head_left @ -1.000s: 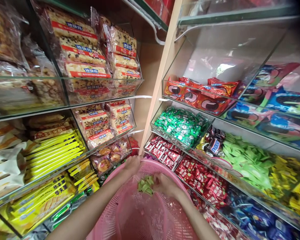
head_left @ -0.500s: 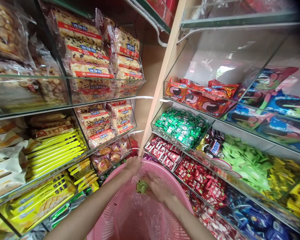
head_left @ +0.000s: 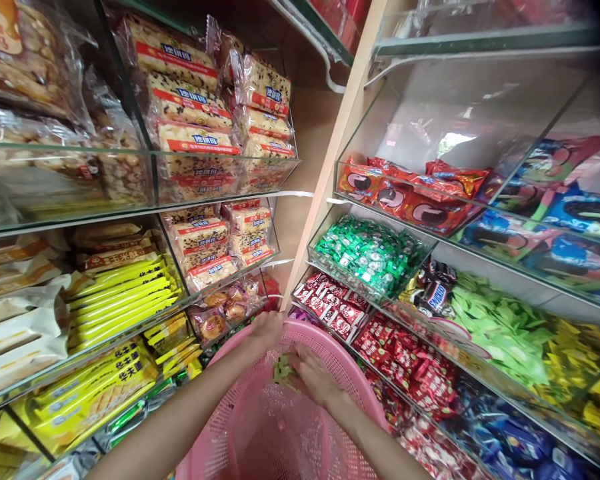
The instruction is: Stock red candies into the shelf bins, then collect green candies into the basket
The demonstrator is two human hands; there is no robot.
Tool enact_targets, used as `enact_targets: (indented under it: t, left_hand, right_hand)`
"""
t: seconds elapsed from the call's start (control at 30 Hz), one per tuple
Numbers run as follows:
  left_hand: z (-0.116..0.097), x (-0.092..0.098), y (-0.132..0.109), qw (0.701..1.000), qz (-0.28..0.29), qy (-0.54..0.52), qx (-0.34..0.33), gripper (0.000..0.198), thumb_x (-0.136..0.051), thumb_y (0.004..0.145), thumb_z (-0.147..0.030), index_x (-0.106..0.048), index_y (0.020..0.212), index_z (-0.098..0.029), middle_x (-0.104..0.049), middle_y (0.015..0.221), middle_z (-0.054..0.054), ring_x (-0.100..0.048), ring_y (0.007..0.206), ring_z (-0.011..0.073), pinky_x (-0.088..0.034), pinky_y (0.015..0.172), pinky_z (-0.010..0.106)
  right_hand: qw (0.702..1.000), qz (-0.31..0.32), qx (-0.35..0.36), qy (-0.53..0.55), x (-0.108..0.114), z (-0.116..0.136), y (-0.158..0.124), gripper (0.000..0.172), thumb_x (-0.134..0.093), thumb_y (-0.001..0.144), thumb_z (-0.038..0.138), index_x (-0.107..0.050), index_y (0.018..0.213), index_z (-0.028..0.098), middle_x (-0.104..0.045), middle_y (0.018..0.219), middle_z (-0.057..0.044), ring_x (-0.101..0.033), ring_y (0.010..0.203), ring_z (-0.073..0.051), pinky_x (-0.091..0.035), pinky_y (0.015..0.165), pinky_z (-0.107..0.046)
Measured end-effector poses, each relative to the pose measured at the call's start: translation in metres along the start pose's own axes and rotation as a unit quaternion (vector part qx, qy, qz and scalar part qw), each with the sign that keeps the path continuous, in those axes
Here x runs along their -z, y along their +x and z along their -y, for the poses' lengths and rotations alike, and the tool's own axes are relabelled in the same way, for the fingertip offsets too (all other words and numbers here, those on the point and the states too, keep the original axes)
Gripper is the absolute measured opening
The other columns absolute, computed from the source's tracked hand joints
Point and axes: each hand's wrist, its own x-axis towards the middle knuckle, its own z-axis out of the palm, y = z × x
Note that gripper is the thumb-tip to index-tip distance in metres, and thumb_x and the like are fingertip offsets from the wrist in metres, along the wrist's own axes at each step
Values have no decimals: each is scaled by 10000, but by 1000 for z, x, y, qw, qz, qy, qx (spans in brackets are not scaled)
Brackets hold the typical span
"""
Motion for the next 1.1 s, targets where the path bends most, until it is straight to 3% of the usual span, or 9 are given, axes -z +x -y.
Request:
enact_targets:
  t: [0.1,0.2,0.3,0.4,0.47,0.57,0.8,0.97,1.1]
  left_hand:
    - [-1,1,-1,1000,0,1,-3,324,-373,887,-348,-601,1046,-181,-667,1008,125,-619,947,266,-432,761,320]
    - [-1,3,-2,1000,0,-1,-3,329,-372,887,-354,-600,1054,-186,-668,1010,122,-619,950,264,-430,761,315]
    - [-2,5,-3,1000,1,-4,-2,340,-358,891,-363,-597,1062,-193,-673,1001,115,-621,944,251,-429,760,303]
    - [-4,7,-4,1000,3,-5,-3,339,-356,892,-361,-596,1066,-198,-672,1005,110,-620,943,241,-430,762,299]
    - [-6,8,-5,1000,5,-4,-6,331,-362,891,-355,-600,1060,-198,-672,1003,106,-620,941,237,-431,762,297]
    - [-8,9,-5,1000,6,-1,-11,334,-363,891,-350,-602,1055,-185,-670,997,116,-619,945,248,-436,760,305]
    - [-3,2,-4,1000,-4,-1,-13,322,-365,894,-354,-583,1070,-194,-662,1023,107,-618,960,238,-440,793,308]
    - [-3,-1,-5,1000,-4,1,-11,323,-378,891,-352,-574,1090,-192,-662,1019,111,-620,962,239,-443,796,308]
    - [-5,0,-6,1000,-3,4,-12,334,-362,898,-357,-581,1071,-174,-666,1006,126,-624,952,254,-447,774,318]
  right_hand:
    - [999,-6,-50,-4,3,1,0,147,-509,812,288,-552,907,185,-567,1006,-77,-547,909,-214,-432,737,-299]
    - [990,-4,-137,-25,11,4,-1,338,-510,806,400,-527,1048,164,-593,1055,-121,-573,940,-254,-441,748,-330]
    - [972,49,-223,-49,15,7,-3,550,-515,764,540,-536,1091,98,-636,978,-178,-605,919,-312,-450,757,-381]
    - [967,80,-236,-57,11,8,-5,666,-524,709,639,-576,1058,73,-652,945,-198,-609,917,-341,-462,749,-411]
    - [971,78,-221,-53,6,8,-7,661,-566,692,624,-582,1062,77,-651,971,-191,-608,921,-337,-466,749,-406]
    - [979,75,-190,-25,3,7,-9,568,-653,695,469,-557,1108,91,-645,1010,-166,-605,936,-314,-457,754,-374]
    - [982,72,-151,84,14,-8,-15,394,-661,682,259,-540,1038,140,-633,982,-93,-590,877,-244,-409,664,-294]
    - [985,1,-140,105,13,-10,-14,259,-582,772,335,-526,954,160,-625,937,-80,-577,797,-212,-372,615,-278]
    - [981,-38,-174,69,15,-3,-7,345,-495,829,453,-498,1004,157,-622,910,-93,-580,783,-220,-369,618,-286]
